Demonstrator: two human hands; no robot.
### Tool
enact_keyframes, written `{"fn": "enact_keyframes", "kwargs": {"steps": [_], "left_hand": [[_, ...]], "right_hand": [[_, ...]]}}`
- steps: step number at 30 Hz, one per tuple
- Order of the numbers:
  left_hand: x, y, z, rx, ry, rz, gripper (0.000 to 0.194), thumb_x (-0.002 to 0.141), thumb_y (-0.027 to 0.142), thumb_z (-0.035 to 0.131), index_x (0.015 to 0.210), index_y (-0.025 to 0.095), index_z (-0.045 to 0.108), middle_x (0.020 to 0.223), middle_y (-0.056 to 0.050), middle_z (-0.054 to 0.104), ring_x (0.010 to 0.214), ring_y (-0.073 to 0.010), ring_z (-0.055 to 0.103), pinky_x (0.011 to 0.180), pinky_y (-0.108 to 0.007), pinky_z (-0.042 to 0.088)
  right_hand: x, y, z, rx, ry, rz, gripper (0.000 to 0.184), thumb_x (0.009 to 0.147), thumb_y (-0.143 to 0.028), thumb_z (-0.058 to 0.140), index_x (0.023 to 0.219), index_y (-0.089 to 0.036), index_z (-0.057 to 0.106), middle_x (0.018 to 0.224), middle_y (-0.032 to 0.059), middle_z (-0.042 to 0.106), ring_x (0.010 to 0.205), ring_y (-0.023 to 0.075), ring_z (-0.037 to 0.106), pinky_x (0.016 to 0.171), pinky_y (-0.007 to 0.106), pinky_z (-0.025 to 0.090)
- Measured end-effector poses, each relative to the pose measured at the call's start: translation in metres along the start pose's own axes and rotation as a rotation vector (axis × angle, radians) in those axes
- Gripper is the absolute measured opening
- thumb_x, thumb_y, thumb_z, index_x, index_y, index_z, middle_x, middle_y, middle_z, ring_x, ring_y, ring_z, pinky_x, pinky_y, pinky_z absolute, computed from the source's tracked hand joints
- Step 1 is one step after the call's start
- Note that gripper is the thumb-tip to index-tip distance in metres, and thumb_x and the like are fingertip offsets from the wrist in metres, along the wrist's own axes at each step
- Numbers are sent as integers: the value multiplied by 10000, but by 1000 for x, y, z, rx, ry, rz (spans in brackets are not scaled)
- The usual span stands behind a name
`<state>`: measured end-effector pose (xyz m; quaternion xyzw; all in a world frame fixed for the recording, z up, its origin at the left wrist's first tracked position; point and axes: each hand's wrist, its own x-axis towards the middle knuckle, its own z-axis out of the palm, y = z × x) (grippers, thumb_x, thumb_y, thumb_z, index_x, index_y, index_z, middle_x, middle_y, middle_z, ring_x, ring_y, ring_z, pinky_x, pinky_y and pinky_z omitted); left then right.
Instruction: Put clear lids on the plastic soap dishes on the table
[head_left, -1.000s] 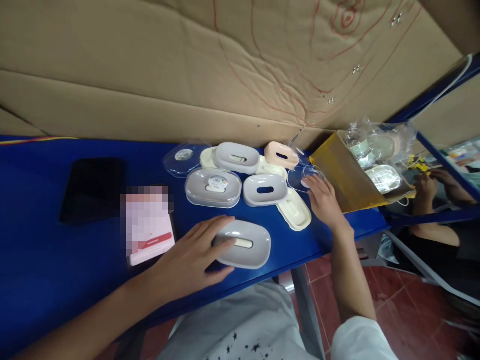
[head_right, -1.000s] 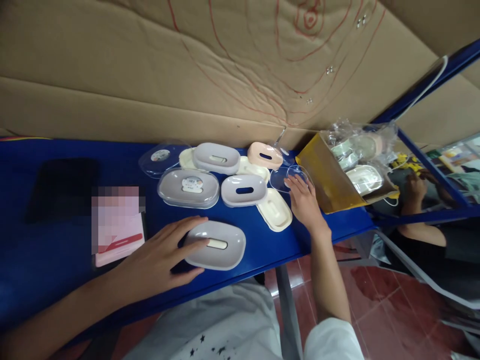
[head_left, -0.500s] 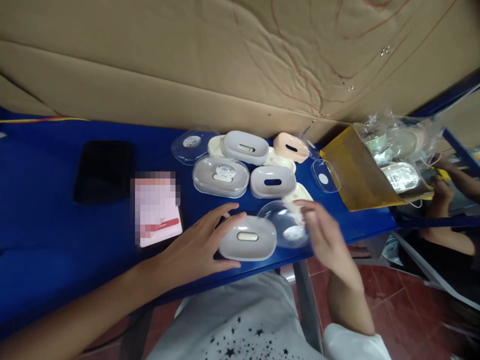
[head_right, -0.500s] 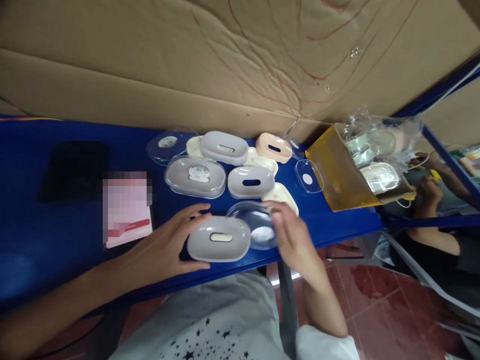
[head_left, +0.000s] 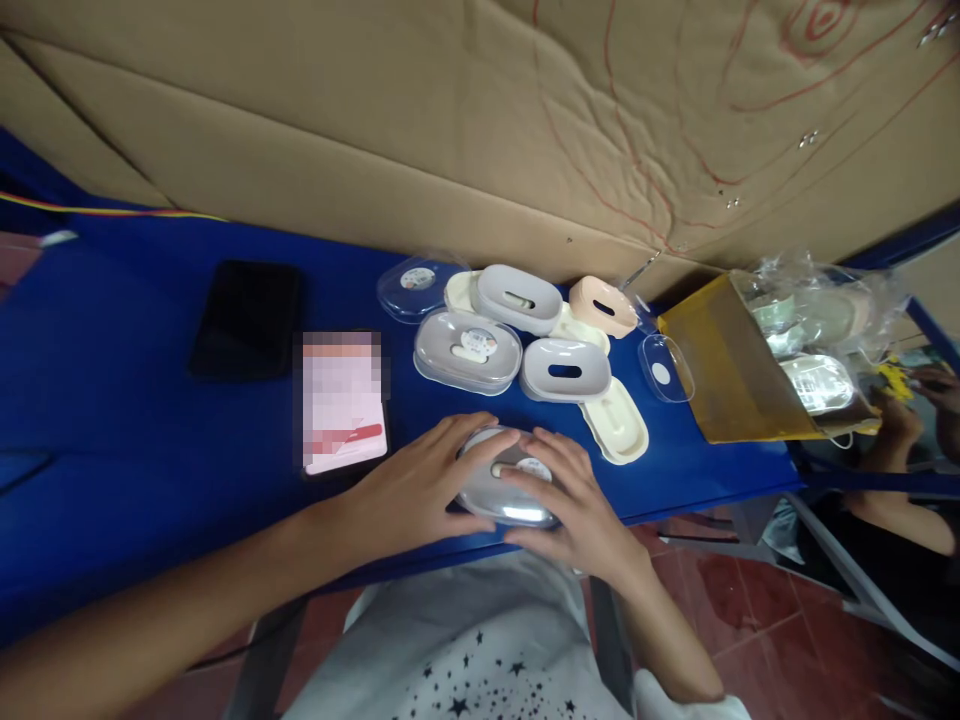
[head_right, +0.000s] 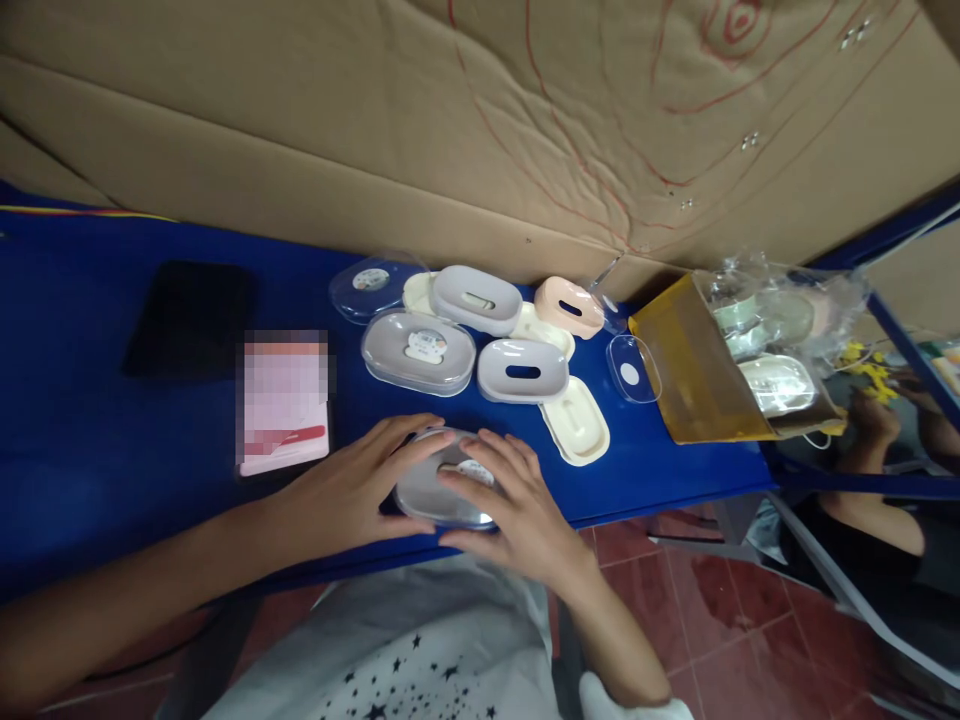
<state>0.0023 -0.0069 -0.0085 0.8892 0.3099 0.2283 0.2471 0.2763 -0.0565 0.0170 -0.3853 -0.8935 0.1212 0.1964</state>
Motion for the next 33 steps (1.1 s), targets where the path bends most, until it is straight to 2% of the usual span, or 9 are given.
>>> {"fn": "enact_keyframes", "kwargs": {"steps": [4,10,14,19,26,33], "left_hand": [[2,-1,-3,-4,-20,23,929,908,486,869,1660,275,365,1573,-166,540,1428,-366,567,1175,-548,539],[-1,-8,-1,-12,-16,5,884,973,516,775,1705,282,336,1631,-160,508,1449,-356,570,1180,-514,541],[-4,-13,1,33,-49,21,909,975,577,770,1709,283,321,1672,-165,476,1469,-355,572,1189,-510,541],[-7,-14,1,153,-43,92,957,972,623,749,1724,245,294,1699,-193,462,1491,-362,569,1201,-502,535],[-8,-12,-3,187,-51,74,800,1049,553,671,1699,206,358,1716,-180,451,1431,-315,636,1126,-408,589],[-7,-15,-2,253,-11,157,781,1042,545,690,1654,142,420,1661,-232,506,1423,-333,637,1101,-399,599]], "right_hand": [[2,13,9,8,41,-69,539,1042,-504,712,1521,-276,611,1641,115,562,1616,309,404,1295,579,424],[9,30,7,195,-39,-28,578,1006,-532,753,1504,-263,638,1682,101,517,1649,289,352,1309,554,419],[5,21,5,35,-12,-60,553,1070,-496,674,1562,-262,582,1704,103,499,1655,278,339,1341,571,344],[0,10,2,-125,-4,-97,510,1085,-472,657,1555,-285,589,1671,76,549,1655,289,335,1339,601,337],[3,5,-1,-208,-52,-161,503,1095,-378,659,1581,-297,553,1687,57,531,1612,269,413,1364,612,303],[2,5,-2,-246,-77,-173,491,1097,-391,653,1576,-338,559,1675,39,546,1602,274,427,1366,619,299]]}}
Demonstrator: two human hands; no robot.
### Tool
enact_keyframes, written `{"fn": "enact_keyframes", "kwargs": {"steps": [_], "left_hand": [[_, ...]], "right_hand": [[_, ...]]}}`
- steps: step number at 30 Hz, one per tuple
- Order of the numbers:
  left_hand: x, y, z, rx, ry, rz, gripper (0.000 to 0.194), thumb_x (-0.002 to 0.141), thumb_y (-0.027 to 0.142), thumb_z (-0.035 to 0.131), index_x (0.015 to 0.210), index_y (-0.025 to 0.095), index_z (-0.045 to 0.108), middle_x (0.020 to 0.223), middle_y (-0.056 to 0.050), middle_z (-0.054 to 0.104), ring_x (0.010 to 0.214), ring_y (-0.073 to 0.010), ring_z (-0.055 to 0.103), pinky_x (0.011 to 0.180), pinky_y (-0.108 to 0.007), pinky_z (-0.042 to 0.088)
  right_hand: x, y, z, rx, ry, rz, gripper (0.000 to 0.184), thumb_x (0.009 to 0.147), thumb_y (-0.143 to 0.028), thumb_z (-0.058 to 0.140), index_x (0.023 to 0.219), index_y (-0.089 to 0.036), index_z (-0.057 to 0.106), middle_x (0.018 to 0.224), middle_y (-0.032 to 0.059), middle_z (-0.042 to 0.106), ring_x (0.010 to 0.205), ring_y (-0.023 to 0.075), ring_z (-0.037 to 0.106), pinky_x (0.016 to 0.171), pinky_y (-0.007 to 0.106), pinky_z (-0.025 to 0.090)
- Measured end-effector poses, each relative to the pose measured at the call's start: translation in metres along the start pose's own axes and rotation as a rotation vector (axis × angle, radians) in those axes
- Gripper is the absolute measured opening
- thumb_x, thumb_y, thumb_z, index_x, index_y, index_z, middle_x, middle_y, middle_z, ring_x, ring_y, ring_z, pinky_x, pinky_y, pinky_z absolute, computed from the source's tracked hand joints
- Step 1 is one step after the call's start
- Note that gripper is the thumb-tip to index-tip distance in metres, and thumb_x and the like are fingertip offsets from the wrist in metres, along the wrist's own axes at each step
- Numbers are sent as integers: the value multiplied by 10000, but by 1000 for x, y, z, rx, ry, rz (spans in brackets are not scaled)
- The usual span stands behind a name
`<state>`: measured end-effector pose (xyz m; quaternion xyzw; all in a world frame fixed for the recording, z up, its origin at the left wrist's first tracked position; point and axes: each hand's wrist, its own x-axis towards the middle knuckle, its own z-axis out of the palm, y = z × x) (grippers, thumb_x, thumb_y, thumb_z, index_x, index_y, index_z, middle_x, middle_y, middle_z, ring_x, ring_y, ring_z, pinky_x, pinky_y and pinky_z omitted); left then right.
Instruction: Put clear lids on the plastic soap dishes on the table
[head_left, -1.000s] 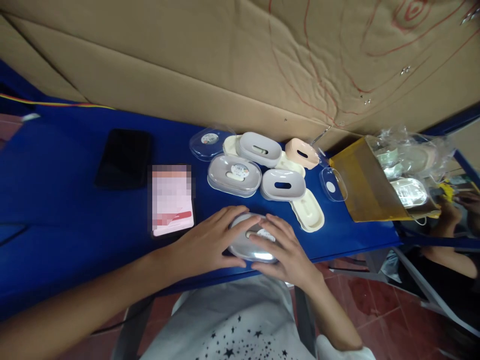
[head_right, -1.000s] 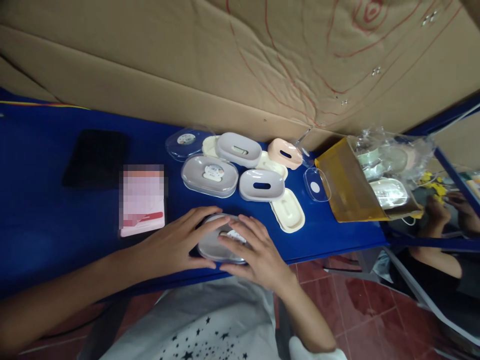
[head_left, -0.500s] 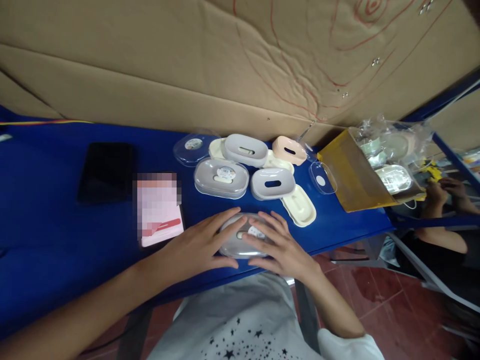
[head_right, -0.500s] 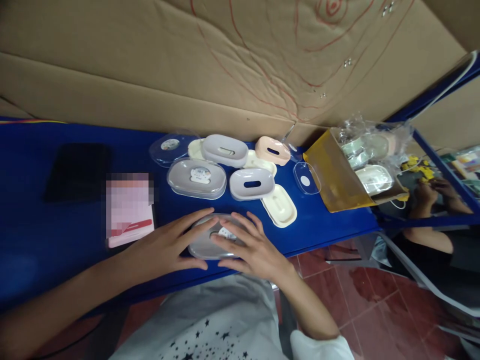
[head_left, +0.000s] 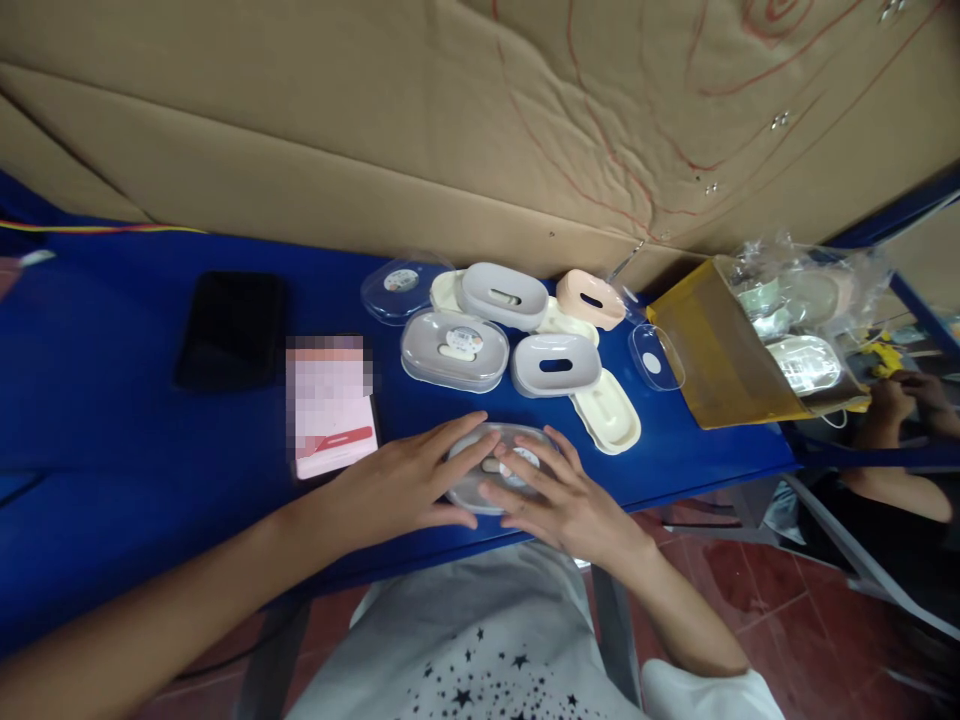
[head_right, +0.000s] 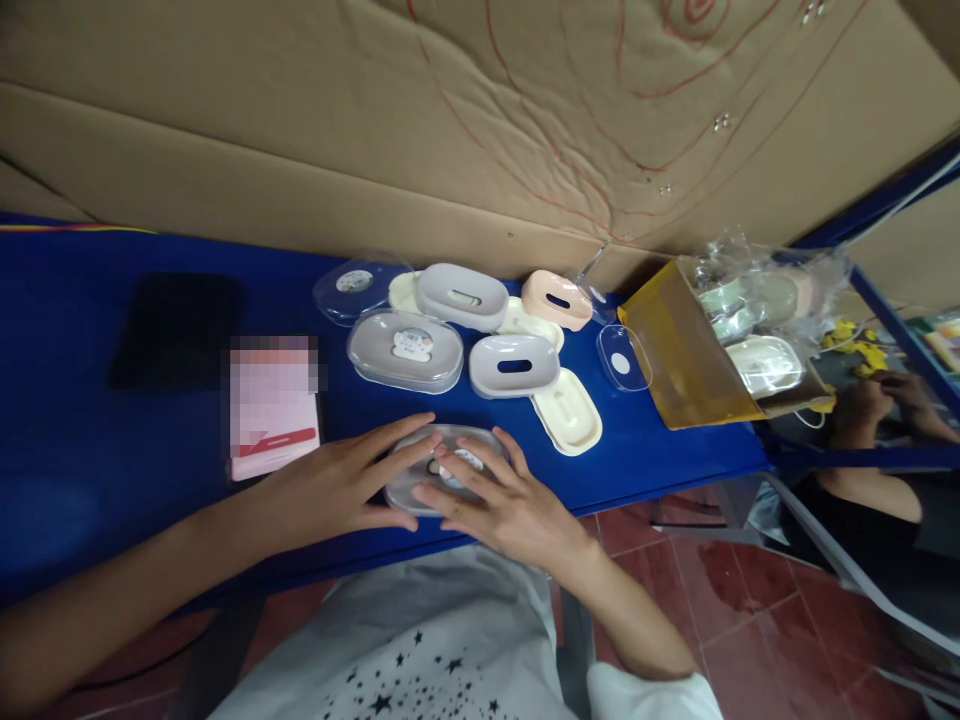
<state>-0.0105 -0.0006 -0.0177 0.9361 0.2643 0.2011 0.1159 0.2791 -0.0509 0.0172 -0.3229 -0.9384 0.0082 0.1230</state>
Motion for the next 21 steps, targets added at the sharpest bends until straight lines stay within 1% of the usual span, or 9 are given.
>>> {"fn": "enact_keyframes", "kwargs": {"steps": [3,7,9,10,12,14,16,18,21], "left_hand": [[1,2,0,-6,0,-19,755,1041,508,698,1637,128,432,1644,-239,517,1414,-341,640,1104,-413,599],[4,3,-3,-77,-19,-87,764,975,392,755,1626,158,430,1635,-212,514,1407,-330,639,1118,-424,589],[6,3,-6,-57,2,-110,759,937,336,755,1602,141,446,1619,-215,524,1427,-349,613,1145,-463,569],[8,3,-8,-25,25,-115,746,922,316,746,1584,123,461,1610,-227,529,1438,-367,598,1156,-491,557],[11,3,-12,70,78,-108,717,900,278,719,1549,84,484,1610,-261,522,1462,-408,566,1175,-549,528],[14,3,-15,167,112,-79,702,892,254,685,1538,59,489,1617,-287,514,1470,-436,553,1185,-594,498],[15,1,-17,244,133,-61,691,907,246,649,1546,46,479,1592,-292,548,1442,-441,579,1182,-615,481],[15,-1,-19,302,151,-76,691,939,260,620,1572,40,451,1542,-281,605,1384,-435,627,1168,-620,478],[15,-5,-20,359,162,-138,744,967,293,610,1632,46,383,1504,-276,639,1316,-446,668,1139,-639,481]], "right_hand": [[2,2,5,38,4,15,468,1104,-396,636,1565,-349,569,1682,41,538,1603,267,427,1358,618,305],[2,6,8,79,28,35,523,1107,-474,605,1598,-308,534,1717,84,486,1657,296,339,1343,623,317],[-5,10,6,104,53,86,550,1123,-487,560,1628,-276,497,1696,106,512,1635,297,386,1332,596,344],[-10,12,6,102,85,142,538,1131,-457,548,1632,-271,489,1658,107,558,1598,290,449,1319,578,367],[-26,18,5,39,181,323,498,1126,-360,564,1614,-274,509,1552,104,659,1493,284,573,1271,557,413],[-46,24,7,-86,263,531,466,1106,-299,603,1569,-268,555,1474,118,710,1407,305,640,1216,566,433],[-68,28,9,-158,274,660,406,1104,-265,600,1510,-262,601,1432,120,735,1344,313,677,1188,577,429],[-88,27,10,-133,252,692,342,1109,-216,564,1439,-264,640,1400,100,754,1301,289,703,1197,571,419],[-105,16,5,-33,205,664,334,1090,-163,547,1386,-265,665,1402,79,752,1323,258,696,1243,559,393]]}}
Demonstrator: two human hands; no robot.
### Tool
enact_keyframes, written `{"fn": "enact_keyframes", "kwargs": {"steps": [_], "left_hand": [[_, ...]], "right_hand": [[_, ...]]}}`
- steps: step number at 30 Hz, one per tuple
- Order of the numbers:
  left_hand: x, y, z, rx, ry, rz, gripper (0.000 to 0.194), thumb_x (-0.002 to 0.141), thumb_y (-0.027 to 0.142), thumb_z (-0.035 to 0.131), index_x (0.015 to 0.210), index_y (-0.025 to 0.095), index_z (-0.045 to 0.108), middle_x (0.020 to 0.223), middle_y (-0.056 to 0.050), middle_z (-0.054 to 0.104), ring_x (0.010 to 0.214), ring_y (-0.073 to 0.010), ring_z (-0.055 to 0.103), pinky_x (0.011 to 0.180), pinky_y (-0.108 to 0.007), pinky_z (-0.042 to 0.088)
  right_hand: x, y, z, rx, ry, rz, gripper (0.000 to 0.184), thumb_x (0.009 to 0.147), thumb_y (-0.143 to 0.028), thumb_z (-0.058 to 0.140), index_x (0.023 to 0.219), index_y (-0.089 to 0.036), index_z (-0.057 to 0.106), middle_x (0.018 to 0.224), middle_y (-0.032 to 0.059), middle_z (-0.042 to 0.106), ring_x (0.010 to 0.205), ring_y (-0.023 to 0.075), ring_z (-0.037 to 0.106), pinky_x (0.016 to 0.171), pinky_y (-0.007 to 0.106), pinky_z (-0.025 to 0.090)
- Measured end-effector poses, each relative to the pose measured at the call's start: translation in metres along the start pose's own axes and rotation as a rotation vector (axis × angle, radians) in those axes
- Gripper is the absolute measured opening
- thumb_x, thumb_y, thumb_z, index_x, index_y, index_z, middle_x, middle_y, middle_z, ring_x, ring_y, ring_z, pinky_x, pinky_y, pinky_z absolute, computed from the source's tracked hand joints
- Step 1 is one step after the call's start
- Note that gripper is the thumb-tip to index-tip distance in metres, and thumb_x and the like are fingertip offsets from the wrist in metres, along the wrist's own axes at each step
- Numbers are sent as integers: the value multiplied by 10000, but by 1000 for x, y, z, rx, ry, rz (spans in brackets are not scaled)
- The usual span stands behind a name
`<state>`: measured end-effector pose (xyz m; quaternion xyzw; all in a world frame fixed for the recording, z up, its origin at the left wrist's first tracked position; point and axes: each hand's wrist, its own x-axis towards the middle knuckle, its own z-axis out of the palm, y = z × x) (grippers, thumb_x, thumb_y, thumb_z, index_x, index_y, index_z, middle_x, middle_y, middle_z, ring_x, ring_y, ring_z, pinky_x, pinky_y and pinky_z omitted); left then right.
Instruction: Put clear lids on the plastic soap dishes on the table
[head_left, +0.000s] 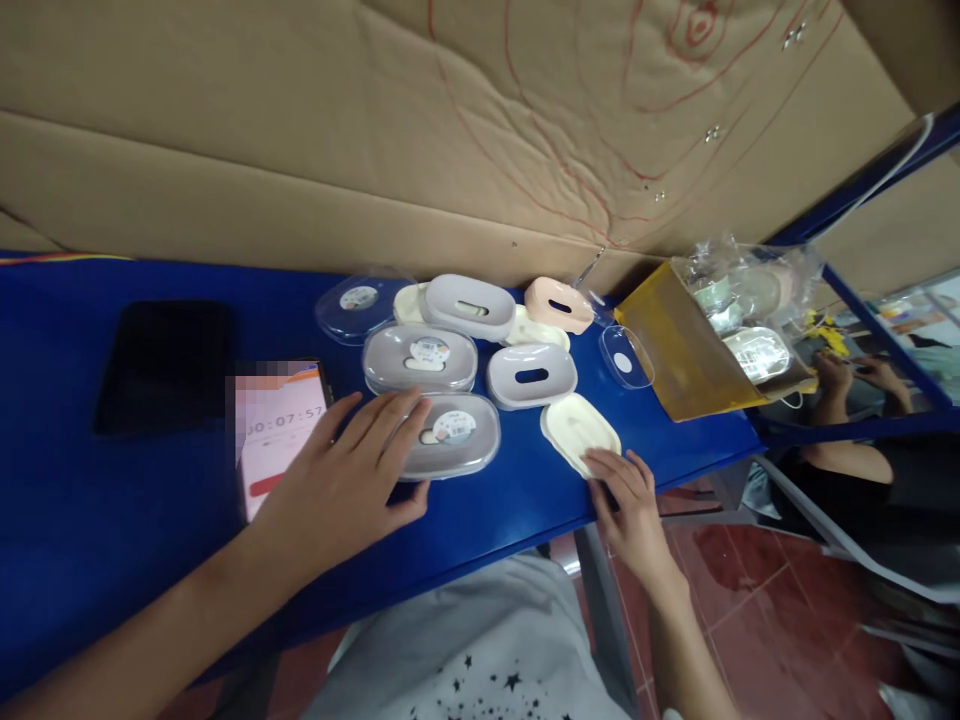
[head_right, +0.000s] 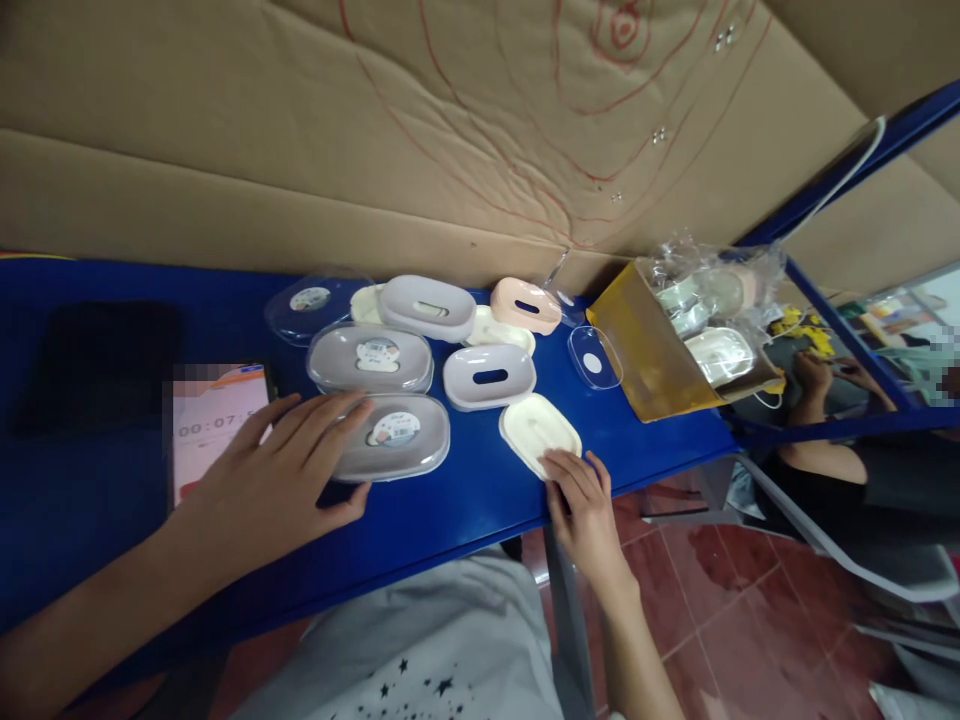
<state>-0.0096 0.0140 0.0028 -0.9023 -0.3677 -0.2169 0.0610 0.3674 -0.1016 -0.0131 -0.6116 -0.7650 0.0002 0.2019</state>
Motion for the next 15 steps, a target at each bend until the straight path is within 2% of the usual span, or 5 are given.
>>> {"fn": "enact_keyframes", "kwargs": {"steps": [3,6,8,12,15], "left_hand": [[0,0,1,-1,4,-110,842,962,314,644,1702,112,298,1559,-258,600,1302,-459,669,1123,-653,481],[-1,7,1,-30,31,-181,892,961,271,673,1745,194,253,1655,-233,513,1373,-472,623,1173,-679,429],[-4,14,1,-27,31,-93,847,971,202,659,1740,234,304,1685,-209,489,1401,-455,611,1197,-670,408],[-14,31,5,-58,-42,254,616,1035,161,582,1641,242,505,1678,-117,535,1429,-321,612,1221,-520,422],[-17,39,14,-114,-87,335,504,1085,157,490,1579,220,563,1681,-86,539,1456,-262,584,1209,-459,415]], "right_hand": [[-6,-13,-4,83,-74,-60,419,1056,-132,529,1431,-269,654,1397,81,752,1354,255,683,1258,561,401],[3,-28,0,187,-100,-149,539,1014,-80,480,1502,-265,615,1384,87,755,1364,255,679,1243,569,442],[17,-32,4,257,-84,-193,560,1007,-71,465,1514,-266,603,1403,89,745,1390,261,663,1242,576,457],[58,-29,10,330,41,-183,490,1059,-121,466,1499,-286,606,1464,93,715,1427,270,636,1233,562,480],[94,-23,15,263,55,-192,434,1101,-191,485,1505,-290,610,1497,87,700,1448,275,613,1222,553,481]]}}
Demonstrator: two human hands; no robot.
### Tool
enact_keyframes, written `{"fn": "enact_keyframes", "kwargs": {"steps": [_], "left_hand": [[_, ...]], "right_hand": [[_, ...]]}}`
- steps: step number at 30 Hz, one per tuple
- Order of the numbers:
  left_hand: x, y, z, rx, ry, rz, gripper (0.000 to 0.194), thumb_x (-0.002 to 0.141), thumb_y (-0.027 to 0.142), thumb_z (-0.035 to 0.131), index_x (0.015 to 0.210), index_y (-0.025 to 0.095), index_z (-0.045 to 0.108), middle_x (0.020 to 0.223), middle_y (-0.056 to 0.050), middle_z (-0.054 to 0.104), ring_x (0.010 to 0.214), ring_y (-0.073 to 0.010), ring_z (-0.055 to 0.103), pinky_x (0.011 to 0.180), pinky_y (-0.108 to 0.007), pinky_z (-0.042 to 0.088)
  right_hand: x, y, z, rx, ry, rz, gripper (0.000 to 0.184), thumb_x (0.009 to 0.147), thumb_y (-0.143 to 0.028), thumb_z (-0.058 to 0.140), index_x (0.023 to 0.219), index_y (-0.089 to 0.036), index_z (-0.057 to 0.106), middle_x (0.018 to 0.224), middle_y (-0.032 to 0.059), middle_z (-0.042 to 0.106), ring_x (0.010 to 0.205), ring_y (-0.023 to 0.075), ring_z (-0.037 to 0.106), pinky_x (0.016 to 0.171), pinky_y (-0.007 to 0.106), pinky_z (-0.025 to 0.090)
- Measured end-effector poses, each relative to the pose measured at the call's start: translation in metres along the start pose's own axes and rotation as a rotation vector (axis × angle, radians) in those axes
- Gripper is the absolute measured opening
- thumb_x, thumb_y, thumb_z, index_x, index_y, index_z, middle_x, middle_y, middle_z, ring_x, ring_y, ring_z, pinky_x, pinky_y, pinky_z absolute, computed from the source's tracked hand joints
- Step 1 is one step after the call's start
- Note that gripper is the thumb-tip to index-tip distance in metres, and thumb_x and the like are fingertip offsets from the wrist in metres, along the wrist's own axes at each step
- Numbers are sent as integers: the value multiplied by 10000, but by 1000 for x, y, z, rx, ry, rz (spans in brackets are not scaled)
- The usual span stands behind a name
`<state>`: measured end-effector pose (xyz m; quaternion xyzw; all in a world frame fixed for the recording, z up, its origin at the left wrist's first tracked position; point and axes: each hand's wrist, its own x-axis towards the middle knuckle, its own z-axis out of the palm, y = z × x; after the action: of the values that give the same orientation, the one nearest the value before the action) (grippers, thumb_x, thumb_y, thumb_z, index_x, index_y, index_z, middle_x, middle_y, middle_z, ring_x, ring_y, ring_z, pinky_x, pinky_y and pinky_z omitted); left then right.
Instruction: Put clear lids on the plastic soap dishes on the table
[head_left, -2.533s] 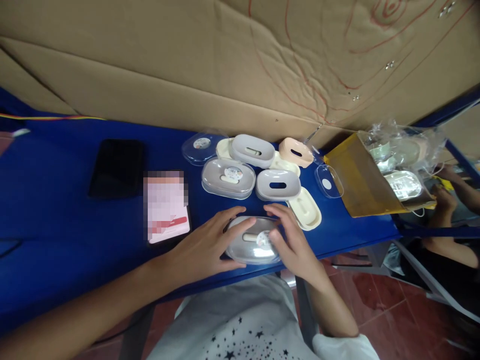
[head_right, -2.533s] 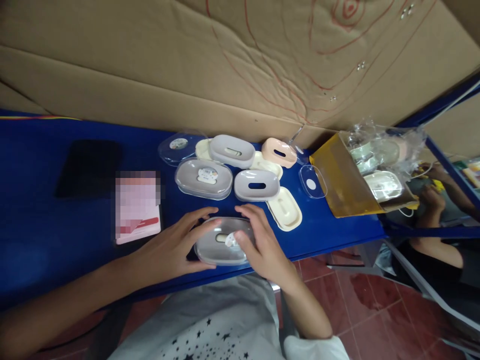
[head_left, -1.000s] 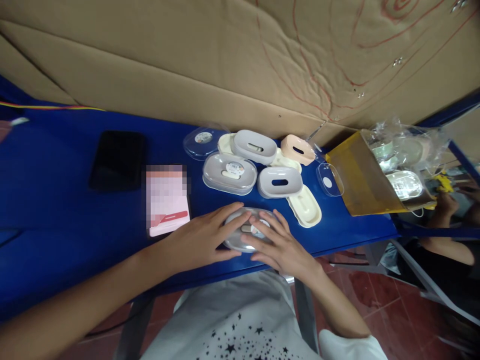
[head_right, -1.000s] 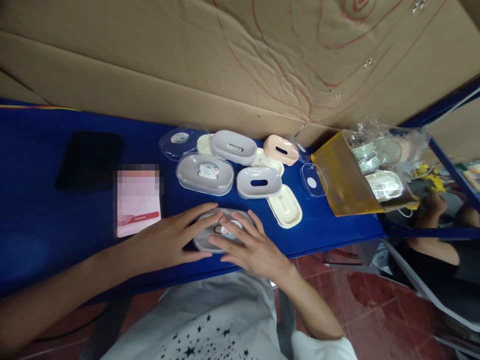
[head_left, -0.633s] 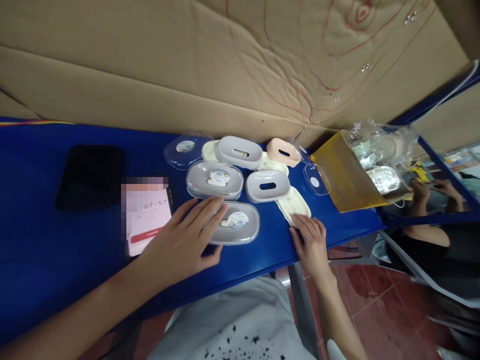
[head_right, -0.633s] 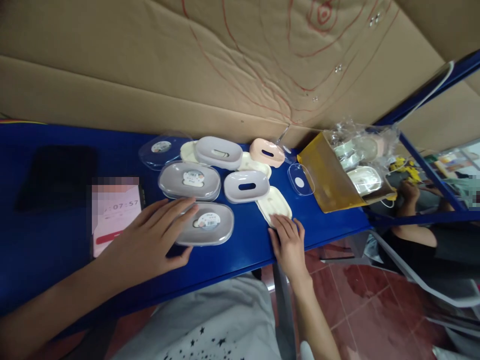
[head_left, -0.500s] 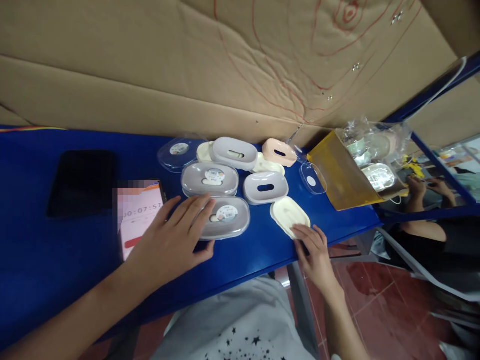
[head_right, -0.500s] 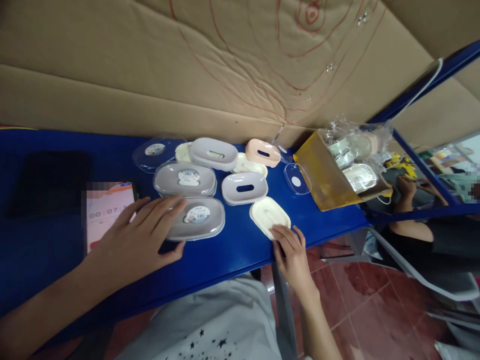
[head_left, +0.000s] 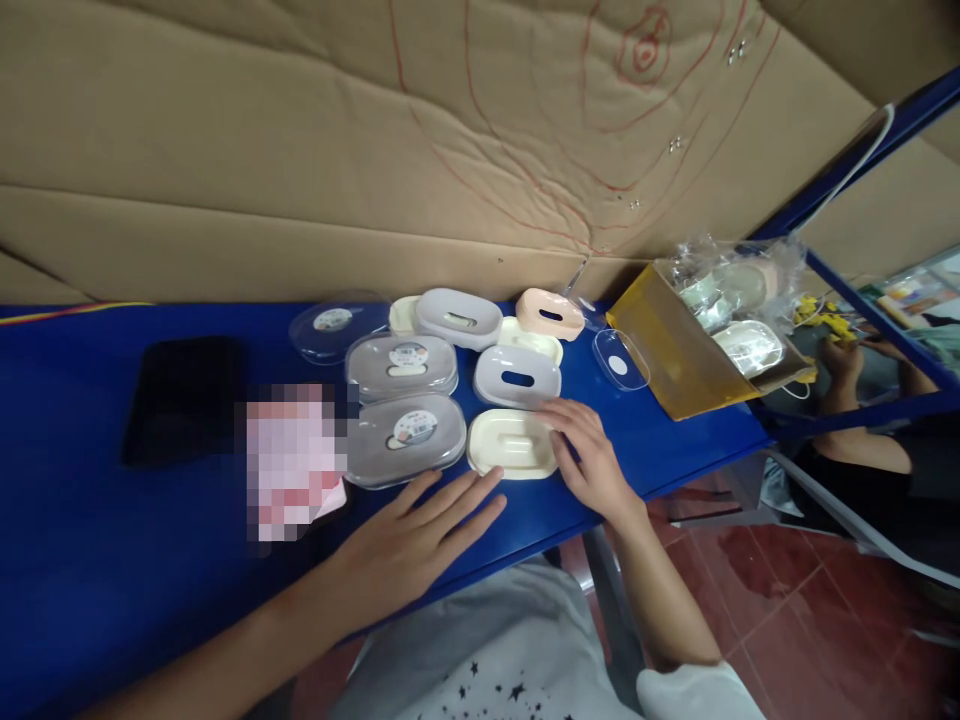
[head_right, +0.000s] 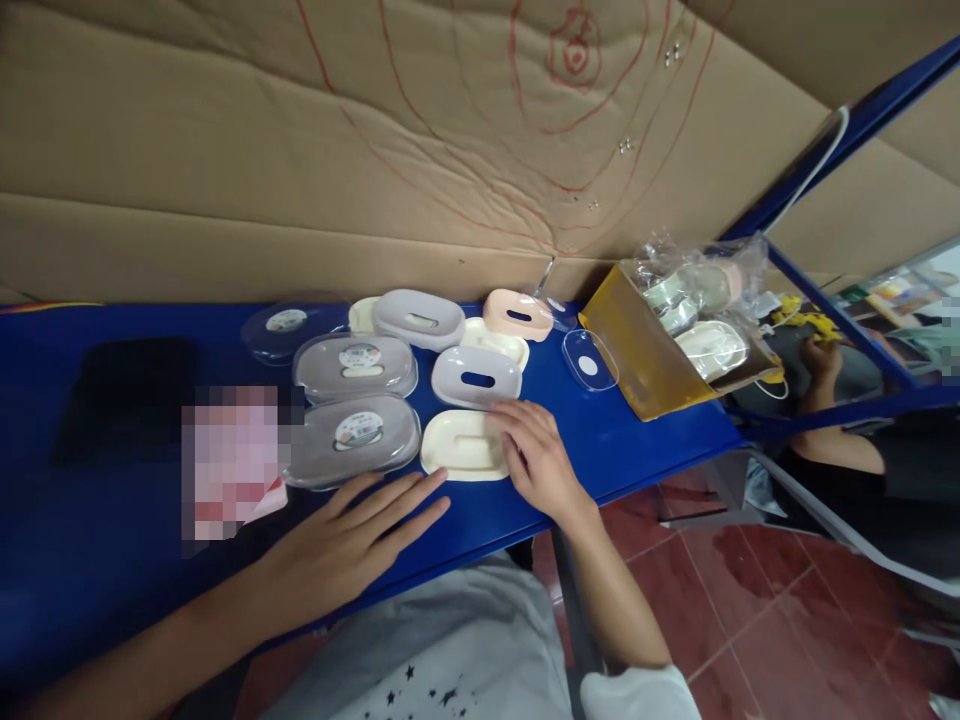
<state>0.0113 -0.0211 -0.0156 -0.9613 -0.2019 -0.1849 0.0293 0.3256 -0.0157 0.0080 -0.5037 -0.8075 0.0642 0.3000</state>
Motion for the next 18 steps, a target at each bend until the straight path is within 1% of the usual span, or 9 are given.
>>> {"fn": "enact_keyframes", "kwargs": {"steps": [2,4,7,10,13,15,18], "left_hand": [[1,1,5,4,-5,-20,509,1074,94,441,1556,189,573,1660,-103,562,1435,-254,598,1191,-446,416],[3,0,7,12,-4,-42,521,1054,51,417,1538,161,577,1624,-119,598,1401,-256,621,1169,-439,423],[4,-1,4,-16,-13,-48,508,1058,66,425,1534,164,571,1584,-118,634,1368,-264,637,1156,-436,431],[5,-1,-3,-34,-14,-51,487,1054,83,459,1524,145,571,1530,-145,664,1330,-282,651,1150,-442,440],[5,-1,-7,-49,-18,-39,429,1037,72,486,1437,137,627,1410,-146,715,1256,-291,674,1133,-453,453],[5,-1,-8,-57,-25,-26,380,1019,52,509,1345,158,671,1342,-127,730,1206,-289,681,1111,-452,467],[4,-2,-8,-69,-62,-22,278,1007,45,542,1184,187,702,1216,-102,735,1072,-267,691,1005,-428,516]], "right_hand": [[18,7,4,-108,-32,-15,380,1115,-252,528,1479,-273,638,1478,89,715,1436,294,616,1223,570,460],[27,11,6,-206,-41,-31,315,1121,-274,553,1403,-262,690,1380,80,770,1339,293,674,1223,580,437],[23,7,3,-247,7,-77,276,1120,-201,536,1303,-269,731,1214,47,816,1155,253,735,1207,555,434],[-1,-7,-8,-220,26,-111,340,1089,-134,549,1355,-282,700,1196,48,801,1131,254,731,1197,558,437],[-32,-28,-16,-202,35,-101,450,1058,-95,553,1440,-312,650,1167,47,793,1124,271,727,1186,575,442],[-54,-42,-14,-193,33,-98,491,1046,-80,546,1472,-312,626,1138,46,793,1105,269,726,1182,563,441],[-80,-59,-5,-178,9,-112,539,1039,-54,532,1508,-311,595,1099,34,797,1077,250,726,1197,522,432]]}}
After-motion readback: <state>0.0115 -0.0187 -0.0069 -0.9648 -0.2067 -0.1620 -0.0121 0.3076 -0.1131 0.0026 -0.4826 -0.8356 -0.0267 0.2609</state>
